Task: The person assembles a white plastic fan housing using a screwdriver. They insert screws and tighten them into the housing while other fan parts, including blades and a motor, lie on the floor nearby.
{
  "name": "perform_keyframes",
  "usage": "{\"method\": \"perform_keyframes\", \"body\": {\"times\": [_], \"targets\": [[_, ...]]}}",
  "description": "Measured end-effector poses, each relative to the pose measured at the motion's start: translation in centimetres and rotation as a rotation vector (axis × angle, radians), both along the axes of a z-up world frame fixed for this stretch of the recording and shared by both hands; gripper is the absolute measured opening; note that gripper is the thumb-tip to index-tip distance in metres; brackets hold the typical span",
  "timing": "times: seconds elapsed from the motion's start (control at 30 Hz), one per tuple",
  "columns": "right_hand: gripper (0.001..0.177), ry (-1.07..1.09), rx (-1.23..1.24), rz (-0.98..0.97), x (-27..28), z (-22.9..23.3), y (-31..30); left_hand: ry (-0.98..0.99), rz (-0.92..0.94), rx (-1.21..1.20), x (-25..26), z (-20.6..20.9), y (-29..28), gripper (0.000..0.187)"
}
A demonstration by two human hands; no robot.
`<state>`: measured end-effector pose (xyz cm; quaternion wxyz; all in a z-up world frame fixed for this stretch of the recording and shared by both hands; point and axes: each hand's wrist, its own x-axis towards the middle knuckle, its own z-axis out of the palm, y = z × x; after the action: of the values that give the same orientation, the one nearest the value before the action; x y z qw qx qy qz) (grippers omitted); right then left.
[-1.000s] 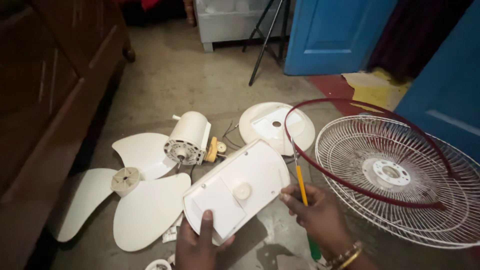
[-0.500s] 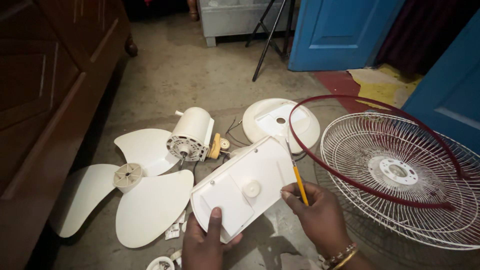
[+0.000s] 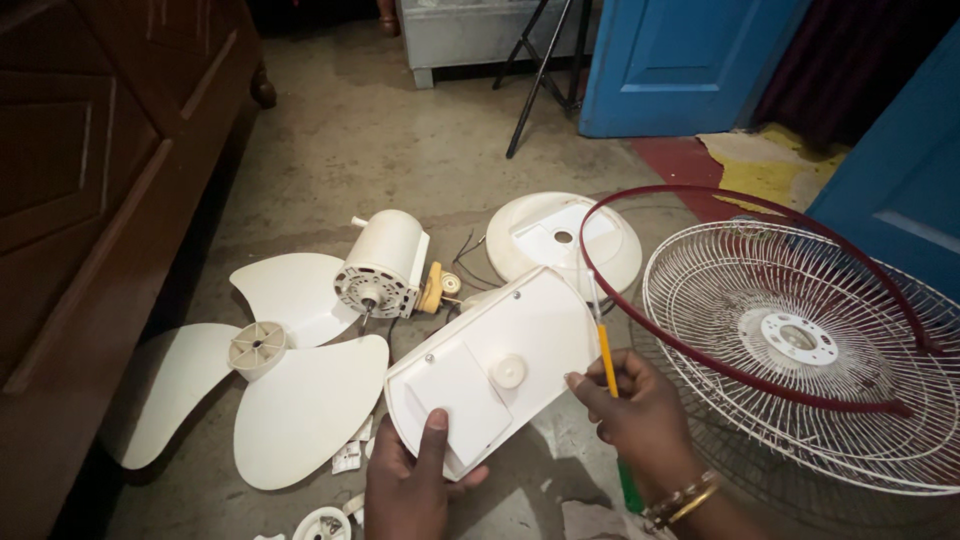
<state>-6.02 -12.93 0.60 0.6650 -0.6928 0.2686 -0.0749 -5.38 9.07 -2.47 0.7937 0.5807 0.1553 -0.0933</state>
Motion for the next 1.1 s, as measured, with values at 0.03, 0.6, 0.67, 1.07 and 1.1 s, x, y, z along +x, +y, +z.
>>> {"method": "perform_keyframes", "body": {"times": [0.03,0.6,0.67,1.07,1.1], "targets": [[0.024,0.013,0.056,0.004,-0.02,0.00,-0.15,-0.010,-0.010,0.006,-0.01,0.07,0.11,0.056],[0.022,0.018,0.031,0.058,-0.02,-0.59,-0.14,0.001,-0.003,-0.005,0.27,0.62,0.36,0.056],[0.022,0.021,0.033,0.066,-0.03,-0.54,-0.10,-0.018,0.004,0.000,0.23,0.51,0.39,0.056],[0.022,0.025,0.043,0.072,-0.14,-0.33,-0.24,-0.031,0.004,0.014,-0.16,0.66,0.23,0.056],[0.023,0.032,0.036,0.070,-0.11,-0.32,-0.21,-0.021,0.007,0.000,-0.12,0.63,0.23,0.056]]}}
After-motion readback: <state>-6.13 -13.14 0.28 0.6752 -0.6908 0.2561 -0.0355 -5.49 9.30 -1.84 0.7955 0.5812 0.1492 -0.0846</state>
